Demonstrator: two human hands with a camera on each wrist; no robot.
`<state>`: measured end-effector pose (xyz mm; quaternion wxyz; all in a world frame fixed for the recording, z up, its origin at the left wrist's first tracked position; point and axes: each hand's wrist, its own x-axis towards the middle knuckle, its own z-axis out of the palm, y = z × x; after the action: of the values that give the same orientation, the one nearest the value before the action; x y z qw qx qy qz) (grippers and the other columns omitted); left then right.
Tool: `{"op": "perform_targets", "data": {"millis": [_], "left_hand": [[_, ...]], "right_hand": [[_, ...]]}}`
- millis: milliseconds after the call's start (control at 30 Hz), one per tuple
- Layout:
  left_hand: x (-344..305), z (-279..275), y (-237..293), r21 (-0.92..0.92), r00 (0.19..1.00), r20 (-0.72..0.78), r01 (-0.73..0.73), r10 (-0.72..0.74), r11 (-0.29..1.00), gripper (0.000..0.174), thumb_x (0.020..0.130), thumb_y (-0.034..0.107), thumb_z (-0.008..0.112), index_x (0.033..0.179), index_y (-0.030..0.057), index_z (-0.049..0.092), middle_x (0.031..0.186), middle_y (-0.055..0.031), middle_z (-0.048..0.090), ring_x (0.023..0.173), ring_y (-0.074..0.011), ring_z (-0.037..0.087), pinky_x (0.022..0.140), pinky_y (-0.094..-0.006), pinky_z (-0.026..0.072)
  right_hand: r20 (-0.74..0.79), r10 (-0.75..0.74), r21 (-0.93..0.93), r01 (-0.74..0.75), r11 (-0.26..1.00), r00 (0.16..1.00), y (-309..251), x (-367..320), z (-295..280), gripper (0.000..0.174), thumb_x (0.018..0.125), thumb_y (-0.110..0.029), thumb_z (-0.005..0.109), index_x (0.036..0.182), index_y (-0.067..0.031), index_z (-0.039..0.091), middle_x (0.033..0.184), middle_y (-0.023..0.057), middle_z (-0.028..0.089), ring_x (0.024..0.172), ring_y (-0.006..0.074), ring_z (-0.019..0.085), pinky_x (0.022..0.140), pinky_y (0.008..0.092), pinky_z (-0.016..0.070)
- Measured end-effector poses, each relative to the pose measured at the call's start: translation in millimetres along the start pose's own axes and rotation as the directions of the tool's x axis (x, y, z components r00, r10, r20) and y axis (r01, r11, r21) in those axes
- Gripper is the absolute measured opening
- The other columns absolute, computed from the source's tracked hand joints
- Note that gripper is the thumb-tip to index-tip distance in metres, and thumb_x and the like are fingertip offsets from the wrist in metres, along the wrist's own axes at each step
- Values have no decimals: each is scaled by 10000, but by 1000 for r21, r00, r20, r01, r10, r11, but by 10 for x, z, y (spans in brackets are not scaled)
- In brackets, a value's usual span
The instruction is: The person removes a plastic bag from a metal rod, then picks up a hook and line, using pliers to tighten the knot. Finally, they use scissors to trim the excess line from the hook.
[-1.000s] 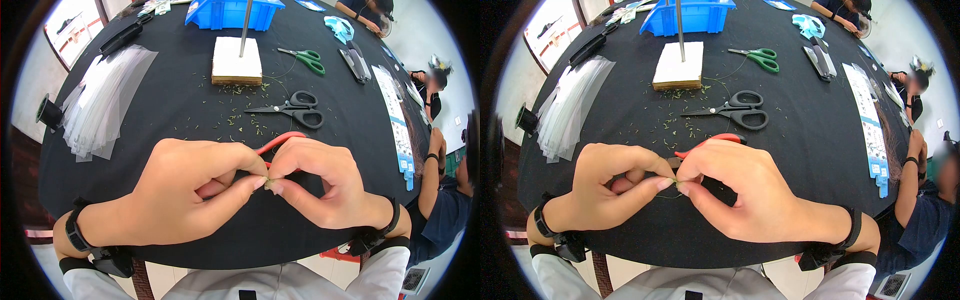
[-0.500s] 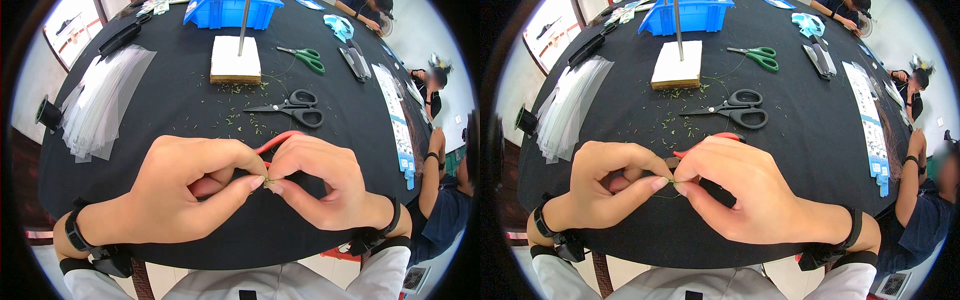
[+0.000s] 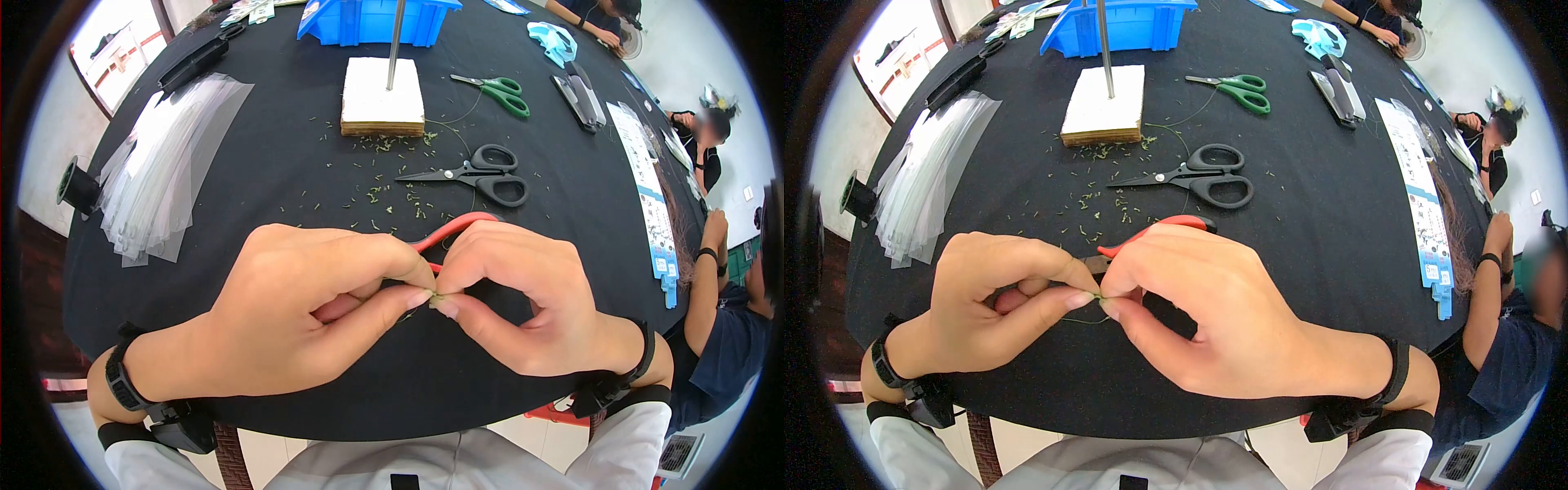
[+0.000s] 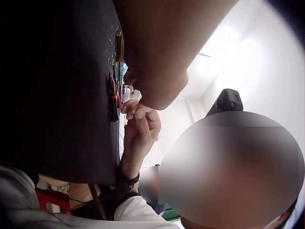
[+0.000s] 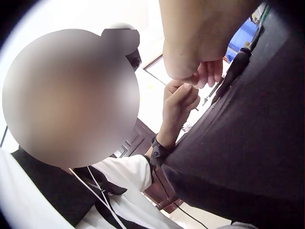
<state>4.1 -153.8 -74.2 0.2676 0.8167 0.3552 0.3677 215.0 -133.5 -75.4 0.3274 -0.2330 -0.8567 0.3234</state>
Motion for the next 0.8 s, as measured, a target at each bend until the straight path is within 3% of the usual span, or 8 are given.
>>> {"op": "perform_targets", "data": {"millis": [500, 800], "left_hand": [[-23, 16, 15, 25, 999, 25, -29, 28, 999, 106, 746, 7, 670, 837, 61, 668, 460, 31, 332, 391, -64, 309, 406, -234, 234], [-17, 7, 26, 44, 999, 13, -48, 48, 998, 103, 748, 13, 675, 842, 56, 668, 473, 36, 361, 396, -49, 318, 407, -220, 229]], "right_hand": [[-22, -112, -141, 108, 984, 994, 0, -21, 42, 200, 634, 113, 652, 784, -1, 587, 722, 90, 578, 657, 251, 568, 605, 328, 456], [-23, -119, -140, 115, 983, 993, -4, -5, 23, 191, 648, 106, 651, 802, 5, 600, 738, 98, 597, 667, 249, 577, 633, 331, 468]]}}
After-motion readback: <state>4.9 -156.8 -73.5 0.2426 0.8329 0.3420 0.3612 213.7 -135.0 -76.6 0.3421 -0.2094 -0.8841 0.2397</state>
